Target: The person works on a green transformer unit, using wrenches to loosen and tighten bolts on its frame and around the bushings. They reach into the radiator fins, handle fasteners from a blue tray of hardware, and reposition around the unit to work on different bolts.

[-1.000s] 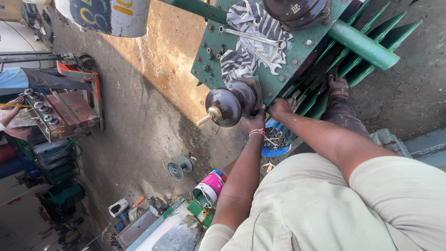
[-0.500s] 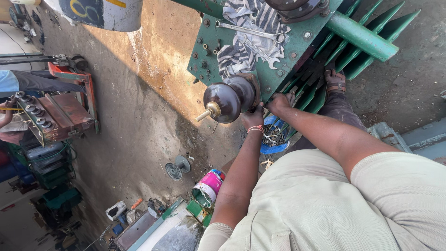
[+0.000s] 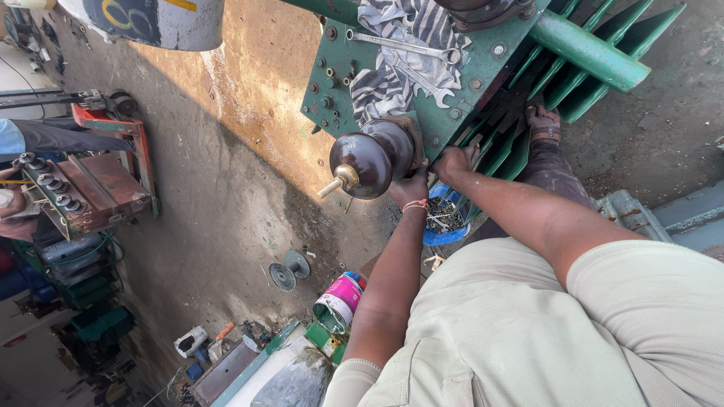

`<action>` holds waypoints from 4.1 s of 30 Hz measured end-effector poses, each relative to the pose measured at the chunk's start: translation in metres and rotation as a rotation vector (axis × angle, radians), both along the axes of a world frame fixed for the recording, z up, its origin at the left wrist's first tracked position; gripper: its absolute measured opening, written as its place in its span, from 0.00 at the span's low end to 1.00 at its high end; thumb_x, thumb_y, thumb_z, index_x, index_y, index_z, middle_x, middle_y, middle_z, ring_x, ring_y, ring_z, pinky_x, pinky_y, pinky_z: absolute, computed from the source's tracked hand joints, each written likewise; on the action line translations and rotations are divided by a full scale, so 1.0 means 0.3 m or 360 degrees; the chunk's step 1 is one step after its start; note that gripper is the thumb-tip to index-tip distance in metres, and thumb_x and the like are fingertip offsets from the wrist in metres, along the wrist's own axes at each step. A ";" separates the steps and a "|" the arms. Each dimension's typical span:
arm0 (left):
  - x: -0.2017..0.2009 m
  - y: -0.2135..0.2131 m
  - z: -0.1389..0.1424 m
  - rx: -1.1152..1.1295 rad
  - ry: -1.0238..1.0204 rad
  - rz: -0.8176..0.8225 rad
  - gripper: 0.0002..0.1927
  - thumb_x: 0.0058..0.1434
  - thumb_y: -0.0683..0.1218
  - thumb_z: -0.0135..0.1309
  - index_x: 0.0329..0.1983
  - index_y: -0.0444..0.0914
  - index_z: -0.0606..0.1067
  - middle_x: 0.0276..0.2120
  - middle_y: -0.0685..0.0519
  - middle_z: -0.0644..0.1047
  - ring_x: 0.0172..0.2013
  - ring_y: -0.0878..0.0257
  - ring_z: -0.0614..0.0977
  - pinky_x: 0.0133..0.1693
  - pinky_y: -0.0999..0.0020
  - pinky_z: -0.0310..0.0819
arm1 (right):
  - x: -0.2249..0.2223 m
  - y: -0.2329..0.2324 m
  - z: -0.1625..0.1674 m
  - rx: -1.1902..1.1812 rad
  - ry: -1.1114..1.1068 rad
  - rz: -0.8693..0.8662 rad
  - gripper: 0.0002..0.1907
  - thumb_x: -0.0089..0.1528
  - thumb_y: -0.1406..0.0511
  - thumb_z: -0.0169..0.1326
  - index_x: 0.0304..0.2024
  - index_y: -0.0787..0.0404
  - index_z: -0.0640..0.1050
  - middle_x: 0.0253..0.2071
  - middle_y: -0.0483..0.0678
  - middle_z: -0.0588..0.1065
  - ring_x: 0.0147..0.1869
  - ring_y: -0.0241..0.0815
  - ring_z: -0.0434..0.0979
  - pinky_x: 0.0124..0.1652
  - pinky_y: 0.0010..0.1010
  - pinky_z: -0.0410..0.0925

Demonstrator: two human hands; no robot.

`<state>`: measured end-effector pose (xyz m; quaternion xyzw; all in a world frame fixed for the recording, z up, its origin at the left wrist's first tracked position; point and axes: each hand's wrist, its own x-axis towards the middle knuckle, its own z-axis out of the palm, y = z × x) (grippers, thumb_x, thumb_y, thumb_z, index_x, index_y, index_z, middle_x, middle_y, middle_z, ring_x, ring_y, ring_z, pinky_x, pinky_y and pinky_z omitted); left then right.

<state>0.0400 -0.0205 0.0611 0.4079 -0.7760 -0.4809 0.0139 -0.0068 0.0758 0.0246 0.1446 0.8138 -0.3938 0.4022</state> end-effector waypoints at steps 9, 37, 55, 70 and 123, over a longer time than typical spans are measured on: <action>0.011 0.012 -0.001 0.0234 0.0180 0.0121 0.16 0.53 0.39 0.70 0.41 0.29 0.77 0.26 0.49 0.81 0.23 0.66 0.80 0.25 0.69 0.73 | 0.002 0.015 0.003 -0.0122 -0.0098 -0.0098 0.28 0.50 0.47 0.69 0.51 0.43 0.84 0.67 0.66 0.63 0.75 0.66 0.43 0.75 0.48 0.34; 0.033 -0.001 -0.002 -0.0085 0.0194 -0.0089 0.21 0.52 0.43 0.71 0.44 0.28 0.77 0.37 0.45 0.84 0.37 0.59 0.86 0.43 0.64 0.77 | 0.015 -0.001 -0.017 -0.0054 -0.0093 -0.0220 0.28 0.47 0.45 0.72 0.48 0.40 0.85 0.65 0.66 0.63 0.72 0.64 0.48 0.71 0.43 0.41; 0.020 0.009 0.010 -0.0613 0.0290 -0.0276 0.26 0.47 0.43 0.74 0.46 0.26 0.78 0.44 0.41 0.83 0.44 0.53 0.84 0.48 0.59 0.76 | 0.015 0.000 -0.027 0.0024 -0.0003 -0.0089 0.23 0.49 0.49 0.71 0.45 0.45 0.87 0.56 0.59 0.75 0.72 0.63 0.52 0.73 0.46 0.37; 0.048 0.009 0.017 -0.0438 -0.0240 -0.0090 0.20 0.48 0.51 0.75 0.32 0.30 0.81 0.29 0.44 0.84 0.31 0.56 0.85 0.39 0.61 0.76 | 0.014 -0.003 -0.029 -0.0041 -0.0010 -0.0050 0.27 0.51 0.43 0.69 0.48 0.46 0.85 0.61 0.62 0.73 0.78 0.64 0.47 0.76 0.50 0.34; 0.057 -0.018 -0.011 -0.0387 -0.0054 -0.0010 0.18 0.50 0.46 0.73 0.38 0.30 0.81 0.32 0.47 0.84 0.32 0.60 0.85 0.39 0.63 0.76 | 0.025 -0.033 -0.026 0.0006 -0.0029 -0.0043 0.28 0.50 0.44 0.70 0.47 0.49 0.85 0.62 0.64 0.70 0.76 0.65 0.47 0.74 0.48 0.33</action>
